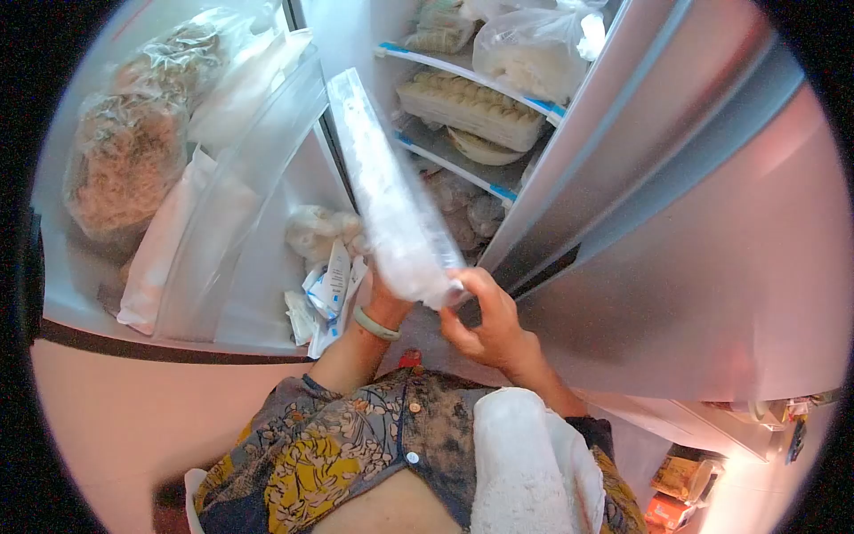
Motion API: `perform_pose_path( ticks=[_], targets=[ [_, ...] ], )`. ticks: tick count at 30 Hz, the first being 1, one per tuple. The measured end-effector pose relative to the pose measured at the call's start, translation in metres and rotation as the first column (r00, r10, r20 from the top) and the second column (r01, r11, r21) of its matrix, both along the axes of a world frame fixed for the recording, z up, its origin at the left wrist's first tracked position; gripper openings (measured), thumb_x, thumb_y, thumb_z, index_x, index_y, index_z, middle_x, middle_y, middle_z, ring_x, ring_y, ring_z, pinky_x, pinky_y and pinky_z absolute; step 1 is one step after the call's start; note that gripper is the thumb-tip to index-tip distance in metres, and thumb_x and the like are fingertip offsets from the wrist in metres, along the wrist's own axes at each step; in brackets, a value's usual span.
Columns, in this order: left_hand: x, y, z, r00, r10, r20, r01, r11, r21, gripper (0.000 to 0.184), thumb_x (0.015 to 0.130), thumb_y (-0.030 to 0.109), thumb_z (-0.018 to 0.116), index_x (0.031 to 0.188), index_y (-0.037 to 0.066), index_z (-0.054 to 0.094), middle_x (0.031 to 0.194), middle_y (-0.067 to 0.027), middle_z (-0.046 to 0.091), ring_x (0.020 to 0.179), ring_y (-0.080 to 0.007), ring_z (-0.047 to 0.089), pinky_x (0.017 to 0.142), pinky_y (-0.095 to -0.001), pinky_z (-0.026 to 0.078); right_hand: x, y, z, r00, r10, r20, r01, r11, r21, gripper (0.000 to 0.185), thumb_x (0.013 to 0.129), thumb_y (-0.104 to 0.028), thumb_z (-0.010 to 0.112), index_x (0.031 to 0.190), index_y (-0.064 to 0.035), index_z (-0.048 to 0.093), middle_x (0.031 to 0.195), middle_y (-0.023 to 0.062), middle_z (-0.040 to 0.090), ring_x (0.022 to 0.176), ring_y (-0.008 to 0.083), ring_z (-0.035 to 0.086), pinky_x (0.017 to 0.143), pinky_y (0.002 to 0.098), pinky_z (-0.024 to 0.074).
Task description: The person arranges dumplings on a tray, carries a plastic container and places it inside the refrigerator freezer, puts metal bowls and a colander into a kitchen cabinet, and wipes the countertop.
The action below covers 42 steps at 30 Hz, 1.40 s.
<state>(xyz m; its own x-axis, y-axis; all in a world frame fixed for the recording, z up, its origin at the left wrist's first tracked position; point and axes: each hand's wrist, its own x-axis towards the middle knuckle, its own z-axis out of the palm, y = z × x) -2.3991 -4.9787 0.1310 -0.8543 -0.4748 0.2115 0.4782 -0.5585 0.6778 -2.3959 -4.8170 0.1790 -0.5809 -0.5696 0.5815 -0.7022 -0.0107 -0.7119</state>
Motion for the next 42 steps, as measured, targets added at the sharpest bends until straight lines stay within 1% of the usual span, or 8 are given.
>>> perform_pose_path(
  ticks=[2, 4, 6, 9, 12, 20, 26, 42],
  targets=[
    [0.014, 0.001, 0.005, 0.983, -0.171, 0.063, 0.168, 0.985, 0.042, 0.056, 0.100, 0.044, 0.035, 0.135, 0.000, 0.037, 0.129, -0.0129, 0.051, 0.116, -0.0236, 0.052, 0.100, -0.0376, 0.043, 0.004, 0.015, 0.016, 0.996, -0.008, -0.094, 0.015, 0.997, 0.082, 0.054, 0.072, 0.002, 0.069, 0.122, -0.0030, 0.049, 0.102, 0.0181, 0.059, 0.088, 0.0318, 0.061, 0.076, 0.0356, 0.0495],
    [0.012, -0.007, 0.001, 0.991, 0.131, 0.001, -0.106, 0.806, -0.583, 0.058, 0.099, 0.046, 0.034, 0.136, 0.001, 0.036, 0.128, -0.0141, 0.051, 0.116, -0.0236, 0.052, 0.100, -0.0392, 0.044, 0.008, 0.026, 0.031, 0.990, -0.022, -0.142, 0.047, 0.984, 0.172, 0.051, 0.071, 0.003, 0.069, 0.118, -0.0026, 0.053, 0.098, 0.0163, 0.060, 0.085, 0.0323, 0.061, 0.074, 0.0377, 0.0496],
    [0.017, -0.015, -0.001, 0.995, 0.058, -0.083, -0.096, 0.798, -0.594, 0.061, 0.099, 0.049, 0.034, 0.138, 0.002, 0.035, 0.127, -0.0152, 0.051, 0.116, -0.0241, 0.052, 0.099, -0.0405, 0.044, 0.007, 0.027, 0.041, 0.955, 0.059, -0.289, 0.015, 0.969, 0.248, 0.050, 0.070, 0.003, 0.067, 0.118, -0.0026, 0.054, 0.097, 0.0140, 0.060, 0.084, 0.0300, 0.061, 0.073, 0.0375, 0.0489],
    [0.032, -0.027, 0.024, 0.913, -0.341, -0.225, 0.373, 0.921, 0.115, 0.065, 0.097, 0.052, 0.034, 0.139, 0.003, 0.034, 0.125, -0.0164, 0.051, 0.115, -0.0257, 0.052, 0.098, -0.0417, 0.044, 0.000, 0.033, 0.068, 0.877, 0.163, -0.452, 0.029, 0.921, 0.389, 0.050, 0.070, -0.001, 0.065, 0.119, -0.0034, 0.055, 0.097, 0.0103, 0.059, 0.085, 0.0262, 0.060, 0.072, 0.0364, 0.0470],
    [0.049, -0.027, 0.069, 0.972, -0.230, -0.044, 0.226, 0.876, 0.427, 0.068, 0.096, 0.056, 0.034, 0.141, 0.005, 0.033, 0.121, -0.0168, 0.052, 0.112, -0.0272, 0.053, 0.097, -0.0417, 0.044, -0.001, 0.034, 0.107, 0.815, 0.236, -0.530, 0.096, 0.845, 0.525, 0.049, 0.072, -0.009, 0.062, 0.120, -0.0041, 0.056, 0.098, 0.0076, 0.059, 0.086, 0.0234, 0.058, 0.074, 0.0348, 0.0444],
    [0.039, -0.044, 0.042, 0.963, -0.122, 0.240, 0.075, 0.977, 0.197, 0.048, 0.095, 0.036, 0.045, 0.132, 0.005, 0.045, 0.113, -0.0122, 0.056, 0.096, -0.0203, 0.058, 0.082, -0.0355, 0.052, -0.030, 0.022, 0.127, 0.737, 0.312, -0.599, 0.174, 0.769, 0.615, 0.043, 0.079, -0.012, 0.055, 0.121, -0.0105, 0.057, 0.104, 0.0071, 0.058, 0.098, 0.0221, 0.056, 0.089, 0.0398, 0.0408],
    [-0.001, -0.054, 0.040, 0.982, 0.009, 0.188, -0.051, 0.974, 0.219, 0.033, 0.095, 0.032, 0.048, 0.115, 0.007, 0.054, 0.098, -0.0086, 0.059, 0.081, -0.0156, 0.057, 0.073, -0.0296, 0.051, -0.018, 0.012, 0.128, 0.722, 0.072, -0.689, 0.259, 0.894, 0.365, 0.044, 0.078, -0.003, 0.060, 0.122, -0.0093, 0.057, 0.119, 0.0143, 0.055, 0.115, 0.0297, 0.052, 0.106, 0.0493, 0.0323],
    [-0.070, -0.042, 0.044, 0.989, 0.096, 0.111, -0.119, 0.967, 0.224, 0.032, 0.091, 0.027, 0.061, 0.110, 0.006, 0.046, 0.105, -0.0097, 0.053, 0.092, -0.0203, 0.057, 0.074, -0.0347, 0.053, 0.025, 0.068, 0.054, 0.949, -0.071, -0.307, 0.189, 0.908, 0.374, 0.042, 0.076, 0.002, 0.064, 0.117, -0.0062, 0.058, 0.117, 0.0166, 0.056, 0.103, 0.0354, 0.057, 0.088, 0.0410, 0.0469]
  ],
)
